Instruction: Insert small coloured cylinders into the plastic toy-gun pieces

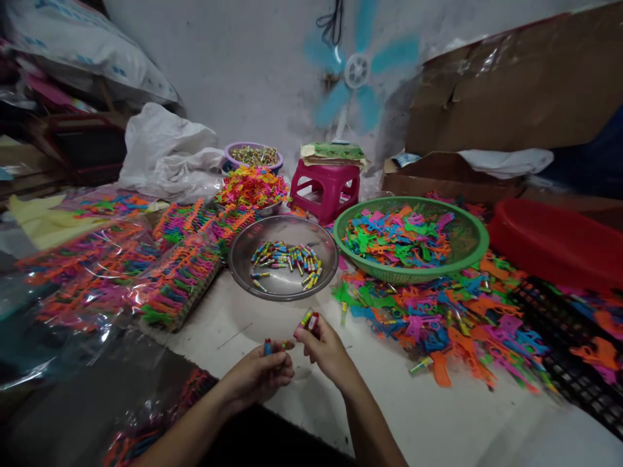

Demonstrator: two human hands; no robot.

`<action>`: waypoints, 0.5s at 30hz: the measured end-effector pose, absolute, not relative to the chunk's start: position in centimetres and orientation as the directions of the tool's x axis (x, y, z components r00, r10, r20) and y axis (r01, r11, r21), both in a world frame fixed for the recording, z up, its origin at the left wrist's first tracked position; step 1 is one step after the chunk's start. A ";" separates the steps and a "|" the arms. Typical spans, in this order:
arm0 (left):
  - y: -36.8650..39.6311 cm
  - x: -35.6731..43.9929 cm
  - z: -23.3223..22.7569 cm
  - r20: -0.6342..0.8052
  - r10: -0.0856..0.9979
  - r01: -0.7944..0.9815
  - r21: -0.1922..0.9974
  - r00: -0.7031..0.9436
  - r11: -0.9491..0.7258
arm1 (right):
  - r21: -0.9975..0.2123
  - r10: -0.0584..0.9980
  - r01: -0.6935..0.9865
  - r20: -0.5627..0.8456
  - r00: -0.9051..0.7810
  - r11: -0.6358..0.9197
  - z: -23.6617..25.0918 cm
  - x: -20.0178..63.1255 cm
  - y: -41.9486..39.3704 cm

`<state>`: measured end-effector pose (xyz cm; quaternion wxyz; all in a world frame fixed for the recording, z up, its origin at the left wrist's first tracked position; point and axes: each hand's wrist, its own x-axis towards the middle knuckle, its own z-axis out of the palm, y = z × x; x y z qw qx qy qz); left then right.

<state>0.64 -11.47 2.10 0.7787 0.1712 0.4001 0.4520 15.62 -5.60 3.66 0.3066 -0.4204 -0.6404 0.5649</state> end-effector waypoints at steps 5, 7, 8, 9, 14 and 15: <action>-11.1 0.0 1.9 -0.483 0.808 -0.622 0.529 0.337 0.576 | -0.730 0.804 0.432 0.272 -0.528 0.530 3.8 16.1 -6.5; -11.1 0.0 1.6 -0.460 0.802 -0.625 0.511 0.382 0.591 | -0.491 0.675 0.488 0.342 -0.654 0.722 3.4 16.0 -6.8; -11.1 0.0 1.5 -0.457 0.799 -0.624 0.506 0.392 0.596 | -0.388 0.624 0.499 0.343 -0.702 0.775 3.2 16.0 -6.9; -11.1 0.0 1.5 -0.460 0.795 -0.621 0.503 0.396 0.601 | -0.305 0.589 0.506 0.341 -0.733 0.807 3.0 15.9 -6.9; -11.1 -0.3 1.3 -0.508 0.766 -0.501 0.580 0.393 0.642 | -0.177 0.524 0.496 0.369 -0.767 0.850 2.7 15.9 -6.7; -11.1 -0.4 1.4 -0.517 0.767 -0.468 0.608 0.380 0.642 | -0.191 0.512 0.476 0.370 -0.775 0.858 2.7 15.8 -6.7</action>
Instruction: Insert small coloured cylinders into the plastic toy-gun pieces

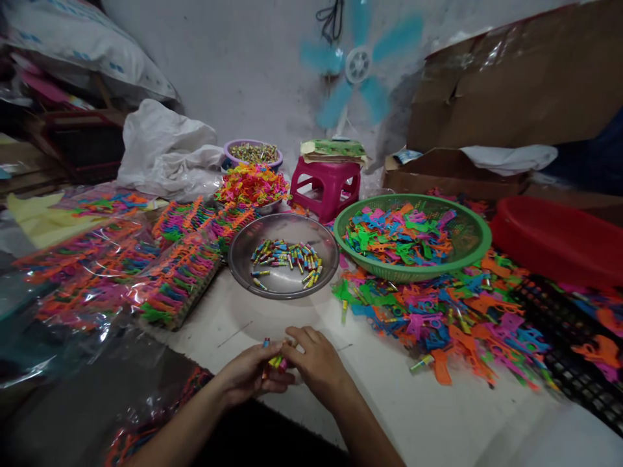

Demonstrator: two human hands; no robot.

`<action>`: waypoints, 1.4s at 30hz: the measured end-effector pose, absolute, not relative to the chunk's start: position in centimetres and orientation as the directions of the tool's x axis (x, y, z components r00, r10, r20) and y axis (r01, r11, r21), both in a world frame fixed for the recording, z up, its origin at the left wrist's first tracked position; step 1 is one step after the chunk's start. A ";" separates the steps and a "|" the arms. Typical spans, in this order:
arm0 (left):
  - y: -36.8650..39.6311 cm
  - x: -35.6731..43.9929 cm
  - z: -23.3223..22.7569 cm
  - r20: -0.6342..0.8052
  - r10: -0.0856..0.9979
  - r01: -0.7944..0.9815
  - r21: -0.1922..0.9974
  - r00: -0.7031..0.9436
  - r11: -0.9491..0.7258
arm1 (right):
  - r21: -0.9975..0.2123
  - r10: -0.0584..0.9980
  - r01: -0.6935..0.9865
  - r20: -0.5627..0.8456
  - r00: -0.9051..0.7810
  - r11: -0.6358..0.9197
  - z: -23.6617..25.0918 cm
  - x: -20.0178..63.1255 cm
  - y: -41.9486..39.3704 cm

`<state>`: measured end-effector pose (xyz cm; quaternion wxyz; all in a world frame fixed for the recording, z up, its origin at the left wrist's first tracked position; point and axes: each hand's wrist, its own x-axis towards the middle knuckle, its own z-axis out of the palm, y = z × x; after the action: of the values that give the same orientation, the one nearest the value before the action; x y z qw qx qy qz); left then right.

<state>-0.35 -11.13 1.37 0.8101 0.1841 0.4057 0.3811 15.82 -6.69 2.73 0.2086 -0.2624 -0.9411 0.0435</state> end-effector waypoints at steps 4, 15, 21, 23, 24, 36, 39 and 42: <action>-11.1 -0.7 2.0 -0.544 0.745 -0.414 0.619 0.387 0.667 | -0.391 0.521 0.390 0.321 -0.791 0.834 2.2 15.7 -6.9; -11.0 -2.7 2.3 -0.444 0.670 -0.446 0.511 0.595 0.735 | -0.776 0.732 0.328 0.239 -0.637 0.539 0.6 15.6 -8.0; -11.4 -2.0 2.2 -0.375 0.684 -0.427 0.569 0.626 0.703 | -0.870 0.888 0.334 0.212 -0.409 0.362 0.2 14.6 -8.5; -11.6 -1.4 2.0 -0.398 0.722 -0.404 0.629 0.567 0.664 | -0.904 0.934 0.322 0.180 -0.309 0.281 -0.3 14.2 -9.0; -11.7 -1.0 1.8 -0.411 0.743 -0.406 0.647 0.527 0.646 | -0.918 0.947 0.310 0.163 -0.275 0.248 -0.5 14.1 -9.2; -11.5 1.0 0.7 -0.565 0.809 -0.498 0.661 0.161 0.561 | -0.997 0.981 0.082 -0.023 -0.192 -0.007 -2.6 12.9 -10.0; -11.4 1.0 0.8 -0.537 0.828 -0.494 0.683 0.160 0.539 | -0.997 0.988 0.053 -0.055 -0.143 -0.048 -3.1 12.7 -10.0; -11.2 1.0 0.4 -0.459 0.884 -0.318 0.829 0.085 0.461 | -0.997 0.983 0.039 -0.075 -0.166 -0.070 -3.1 12.8 -10.0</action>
<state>0.97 -11.24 0.43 0.6830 0.2759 0.5136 0.4399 12.77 -10.04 -3.13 0.4294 -0.4823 -0.5299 0.5498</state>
